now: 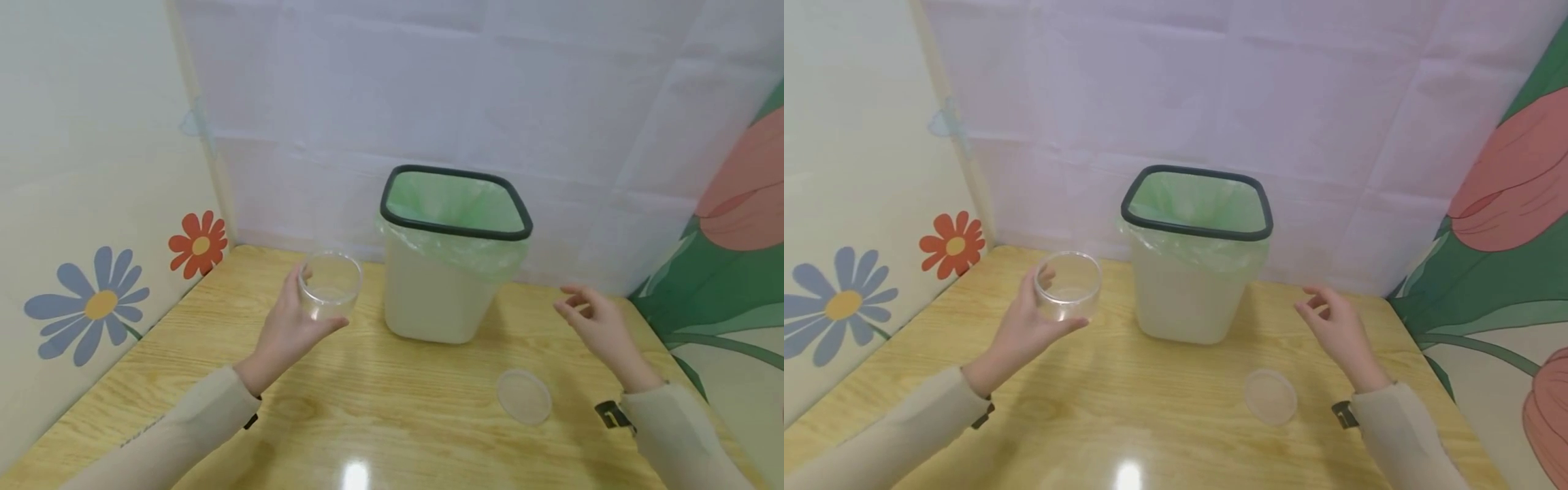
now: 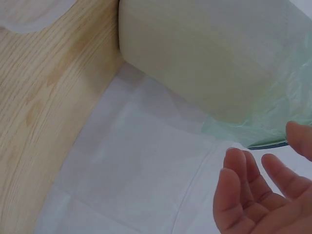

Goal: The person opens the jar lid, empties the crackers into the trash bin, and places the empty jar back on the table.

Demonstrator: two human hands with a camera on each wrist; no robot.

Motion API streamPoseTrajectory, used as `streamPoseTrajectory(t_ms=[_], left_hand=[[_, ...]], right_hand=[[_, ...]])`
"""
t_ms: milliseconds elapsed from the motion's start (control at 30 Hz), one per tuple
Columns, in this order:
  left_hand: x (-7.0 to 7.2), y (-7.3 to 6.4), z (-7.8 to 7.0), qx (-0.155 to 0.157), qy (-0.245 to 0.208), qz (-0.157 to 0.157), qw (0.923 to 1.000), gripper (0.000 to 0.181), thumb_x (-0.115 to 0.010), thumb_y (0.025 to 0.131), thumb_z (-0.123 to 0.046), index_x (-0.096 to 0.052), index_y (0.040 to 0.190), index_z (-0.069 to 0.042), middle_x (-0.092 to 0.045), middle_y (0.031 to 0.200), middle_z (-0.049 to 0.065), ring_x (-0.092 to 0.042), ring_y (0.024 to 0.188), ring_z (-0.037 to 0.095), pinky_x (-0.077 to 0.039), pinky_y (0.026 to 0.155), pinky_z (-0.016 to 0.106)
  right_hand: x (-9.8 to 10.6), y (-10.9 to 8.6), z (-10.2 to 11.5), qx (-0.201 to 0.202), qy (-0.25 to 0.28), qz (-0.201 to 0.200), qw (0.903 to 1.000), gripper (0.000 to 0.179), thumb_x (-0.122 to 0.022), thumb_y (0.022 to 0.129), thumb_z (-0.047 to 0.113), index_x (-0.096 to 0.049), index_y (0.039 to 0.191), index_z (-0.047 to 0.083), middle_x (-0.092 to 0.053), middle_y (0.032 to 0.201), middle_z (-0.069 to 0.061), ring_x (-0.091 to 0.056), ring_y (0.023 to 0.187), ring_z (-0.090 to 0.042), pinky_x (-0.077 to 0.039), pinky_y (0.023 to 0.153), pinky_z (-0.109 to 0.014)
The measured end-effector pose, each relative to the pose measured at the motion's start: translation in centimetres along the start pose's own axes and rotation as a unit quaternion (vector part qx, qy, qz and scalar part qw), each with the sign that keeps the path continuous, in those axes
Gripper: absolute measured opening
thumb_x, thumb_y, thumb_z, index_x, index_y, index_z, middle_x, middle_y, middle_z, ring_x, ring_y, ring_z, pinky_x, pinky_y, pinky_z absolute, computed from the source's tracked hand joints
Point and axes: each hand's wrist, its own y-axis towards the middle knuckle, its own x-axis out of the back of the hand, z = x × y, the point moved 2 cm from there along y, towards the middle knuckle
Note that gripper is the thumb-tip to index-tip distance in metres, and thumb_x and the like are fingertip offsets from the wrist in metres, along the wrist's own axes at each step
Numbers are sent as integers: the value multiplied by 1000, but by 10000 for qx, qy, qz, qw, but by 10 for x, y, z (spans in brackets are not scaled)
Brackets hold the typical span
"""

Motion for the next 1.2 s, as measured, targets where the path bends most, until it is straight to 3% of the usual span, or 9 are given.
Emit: streamPoseTrajectory(t_ms=[300, 767, 967, 1200], left_hand=[[-3, -4, 1, 63, -31, 77, 9999, 105, -89, 69, -24, -23, 147, 1, -42, 141, 25, -49, 117, 43, -43, 91, 60], [-11, -9, 6, 815, -277, 513, 9950, 109, -90, 69, -27, -21, 149, -3, -39, 147, 19, -42, 127, 43, -40, 96, 60], [-14, -11, 7, 829, -258, 714, 9937, 105, -90, 68, -26, -24, 146, -1, -41, 145, 19, -46, 123, 42, -42, 93, 57], [-19, -15, 10, 874, -581, 985, 9896, 105, -90, 69, -24, -21, 145, -1, -39, 145, 25, -43, 126, 45, -39, 98, 56]], right_hand=[[-2, -1, 0, -41, -75, 172, 9998, 44, -54, 101, 23, -49, 133, -7, -59, 109, -26, -58, 83, -31, -47, 56, -33], [-11, -7, -1, 115, -183, 350, 9992, 44, -57, 100, 19, -49, 132, -9, -60, 103, -23, -58, 77, -25, -47, 56, -33], [-13, -9, -2, 160, -203, 318, 9992, 42, -57, 100, 18, -50, 131, -9, -60, 102, -23, -57, 76, -25, -47, 55, -32], [-16, -13, -3, 41, -175, 447, 9988, 45, -56, 100, 20, -49, 133, -10, -59, 104, -23, -57, 78, -26, -47, 55, -32]])
